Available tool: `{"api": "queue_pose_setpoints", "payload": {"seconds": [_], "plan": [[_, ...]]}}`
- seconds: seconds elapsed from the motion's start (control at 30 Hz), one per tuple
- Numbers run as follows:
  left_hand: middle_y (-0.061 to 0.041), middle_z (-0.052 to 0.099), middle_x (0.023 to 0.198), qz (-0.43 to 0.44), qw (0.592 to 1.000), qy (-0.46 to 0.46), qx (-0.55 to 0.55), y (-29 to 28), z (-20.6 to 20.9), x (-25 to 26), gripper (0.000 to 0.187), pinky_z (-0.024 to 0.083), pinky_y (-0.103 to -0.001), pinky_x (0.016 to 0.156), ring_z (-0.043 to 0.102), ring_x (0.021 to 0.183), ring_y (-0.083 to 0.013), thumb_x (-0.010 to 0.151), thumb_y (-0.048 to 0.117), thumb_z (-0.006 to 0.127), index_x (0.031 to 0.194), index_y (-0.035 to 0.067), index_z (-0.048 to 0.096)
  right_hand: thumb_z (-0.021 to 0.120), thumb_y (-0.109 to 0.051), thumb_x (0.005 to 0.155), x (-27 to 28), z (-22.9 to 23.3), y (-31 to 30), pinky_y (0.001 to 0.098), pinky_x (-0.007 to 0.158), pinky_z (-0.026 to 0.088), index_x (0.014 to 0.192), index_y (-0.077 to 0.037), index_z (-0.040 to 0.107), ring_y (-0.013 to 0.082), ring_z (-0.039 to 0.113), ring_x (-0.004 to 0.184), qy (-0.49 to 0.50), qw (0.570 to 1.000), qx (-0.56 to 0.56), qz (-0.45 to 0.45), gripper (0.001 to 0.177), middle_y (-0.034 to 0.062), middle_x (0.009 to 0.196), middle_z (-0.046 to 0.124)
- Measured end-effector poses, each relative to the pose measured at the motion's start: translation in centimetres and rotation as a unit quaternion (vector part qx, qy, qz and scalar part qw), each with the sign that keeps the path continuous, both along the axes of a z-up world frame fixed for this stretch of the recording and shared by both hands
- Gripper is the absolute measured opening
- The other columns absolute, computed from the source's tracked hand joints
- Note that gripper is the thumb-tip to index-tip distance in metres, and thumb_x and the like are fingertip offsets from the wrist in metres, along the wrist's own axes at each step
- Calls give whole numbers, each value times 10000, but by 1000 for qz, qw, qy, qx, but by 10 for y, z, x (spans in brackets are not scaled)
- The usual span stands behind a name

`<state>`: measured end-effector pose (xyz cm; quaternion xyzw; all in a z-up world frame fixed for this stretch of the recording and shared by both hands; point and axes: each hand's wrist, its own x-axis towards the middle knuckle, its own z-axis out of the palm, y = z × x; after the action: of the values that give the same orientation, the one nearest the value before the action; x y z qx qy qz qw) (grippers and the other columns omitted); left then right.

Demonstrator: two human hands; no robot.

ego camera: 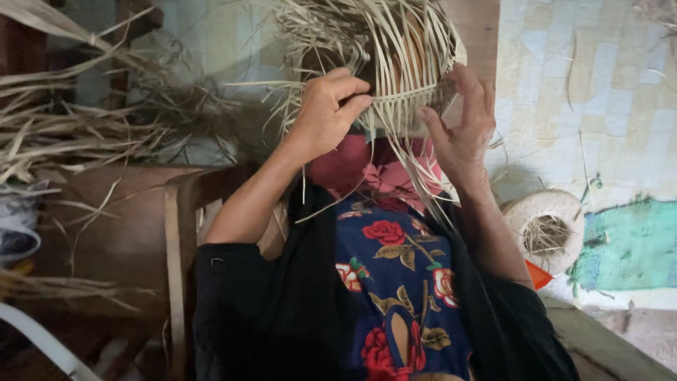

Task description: The person weaves a straw hat by hand, interlacing long strips of dried plant material around a central base.

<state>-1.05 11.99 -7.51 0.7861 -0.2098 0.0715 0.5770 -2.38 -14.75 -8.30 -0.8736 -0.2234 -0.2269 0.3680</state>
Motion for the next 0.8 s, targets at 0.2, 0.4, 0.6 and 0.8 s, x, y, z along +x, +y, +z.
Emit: {"api": "queue_pose_setpoints", "payload": {"seconds": [0.2, 0.4, 0.6, 0.8], "plan": [[-154, 665, 815, 16, 1000, -1, -27, -1, -11, 2, 140, 560, -384, 710, 711, 801, -359, 886, 103, 803, 983, 14, 754, 888, -67, 928, -11, -3, 16, 549, 1037, 469, 1435, 53, 523, 403, 567, 1138, -18, 999, -2, -30, 636, 234, 1264, 577], [-118, 677, 783, 38, 999, 6, -20, -3, -6, -2, 120, 567, -366, 699, 719, 767, -335, 872, 119, 824, 937, 41, 760, 872, -167, 882, -43, 1, 52, 408, 747, 538, 1120, -83, 788, 300, 623, 825, -143, 986, -82, -24, 266, 114, 987, 619], [-86, 659, 744, 49, 999, 22, 9, -1, 4, -1, 102, 551, -380, 695, 708, 748, -300, 852, 133, 837, 882, 88, 751, 822, -122, 898, -31, 13, 63, 400, 684, 518, 1041, -92, 744, 289, 590, 792, -187, 970, -156, 1, 165, 100, 978, 597], [-2, 546, 813, 24, 995, 49, 85, 1, 28, 1, 198, 423, -370, 642, 525, 683, -159, 905, 133, 787, 772, 118, 641, 668, -56, 1014, -54, 33, 81, 346, 664, 523, 1047, -3, 654, 235, 596, 805, -96, 981, -170, 2, 65, 136, 968, 642]]}}
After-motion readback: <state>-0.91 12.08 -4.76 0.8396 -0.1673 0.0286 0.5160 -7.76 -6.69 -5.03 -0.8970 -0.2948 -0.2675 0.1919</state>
